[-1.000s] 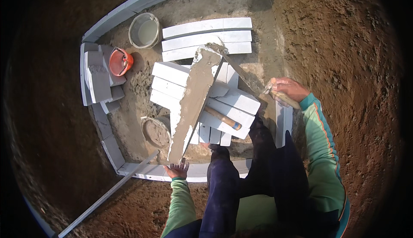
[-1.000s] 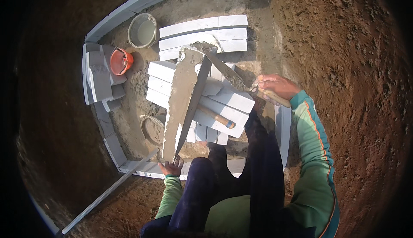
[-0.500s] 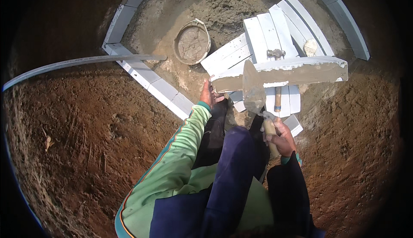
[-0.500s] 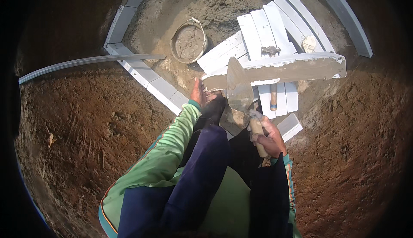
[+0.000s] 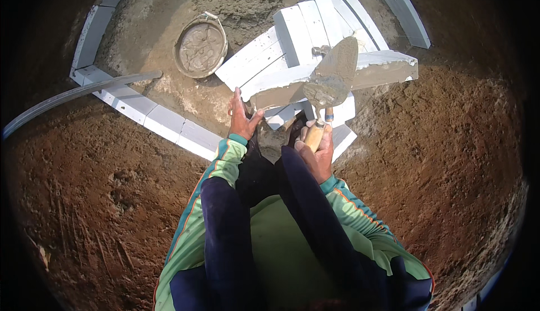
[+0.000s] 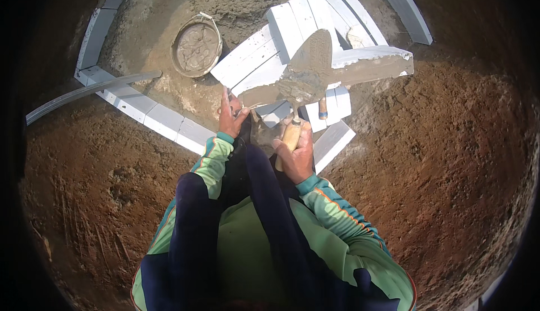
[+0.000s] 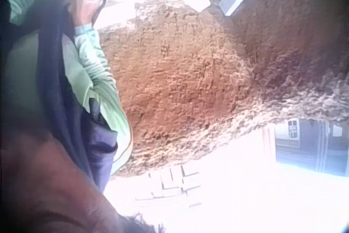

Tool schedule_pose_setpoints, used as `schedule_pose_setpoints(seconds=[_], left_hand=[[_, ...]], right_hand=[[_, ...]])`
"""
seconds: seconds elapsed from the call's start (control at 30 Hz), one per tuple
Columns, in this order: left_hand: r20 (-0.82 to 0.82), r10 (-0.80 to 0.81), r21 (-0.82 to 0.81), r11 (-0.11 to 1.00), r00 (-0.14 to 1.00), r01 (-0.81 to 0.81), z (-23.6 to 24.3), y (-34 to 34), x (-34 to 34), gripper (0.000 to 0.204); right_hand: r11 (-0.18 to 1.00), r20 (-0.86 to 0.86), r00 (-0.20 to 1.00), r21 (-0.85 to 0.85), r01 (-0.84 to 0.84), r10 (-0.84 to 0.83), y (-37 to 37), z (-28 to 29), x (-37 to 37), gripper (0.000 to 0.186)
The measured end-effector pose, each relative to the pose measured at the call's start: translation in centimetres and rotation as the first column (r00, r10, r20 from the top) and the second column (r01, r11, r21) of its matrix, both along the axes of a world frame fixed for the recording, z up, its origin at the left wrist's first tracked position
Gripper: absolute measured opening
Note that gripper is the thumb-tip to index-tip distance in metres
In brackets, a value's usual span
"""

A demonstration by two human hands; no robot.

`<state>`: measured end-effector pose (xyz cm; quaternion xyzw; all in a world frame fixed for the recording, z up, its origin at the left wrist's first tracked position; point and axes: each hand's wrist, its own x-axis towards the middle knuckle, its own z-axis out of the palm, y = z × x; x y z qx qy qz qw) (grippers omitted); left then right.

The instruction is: The person spreads mortar onto white blocks using a trowel, positions the blocks into a corner structure within a dirt trench, and hammers them into place, measuring the alignment with a tape measure.

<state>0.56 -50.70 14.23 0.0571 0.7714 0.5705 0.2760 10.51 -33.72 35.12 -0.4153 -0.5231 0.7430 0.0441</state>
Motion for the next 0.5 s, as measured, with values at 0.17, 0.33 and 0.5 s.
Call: schedule_pose_setpoints(seconds=[0.17, 0.33, 0.5], left_hand=[[-0.366, -0.408, -0.393, 0.883, 0.837, 0.258, 9.7, 5.8, -3.3, 0.134], [-0.493, -0.626, -0.469, 0.776, 0.604, 0.421, 11.7, 16.4, -2.2, 0.140], [-0.460, -0.710, -0.590, 0.693, 0.533, 0.414, 13.5, 26.9, -0.3, 0.141]], right_hand=[[0.872, 0.137, 0.863, 0.009, 0.490, -0.486, 3.6, -0.4, 7.2, 0.045], [0.926, 0.437, 0.817, 0.156, 0.344, -0.377, 9.9, -10.0, 16.6, 0.040], [0.970, 0.558, 0.821, 0.243, -0.019, -0.124, 17.3, -17.6, 20.4, 0.049]])
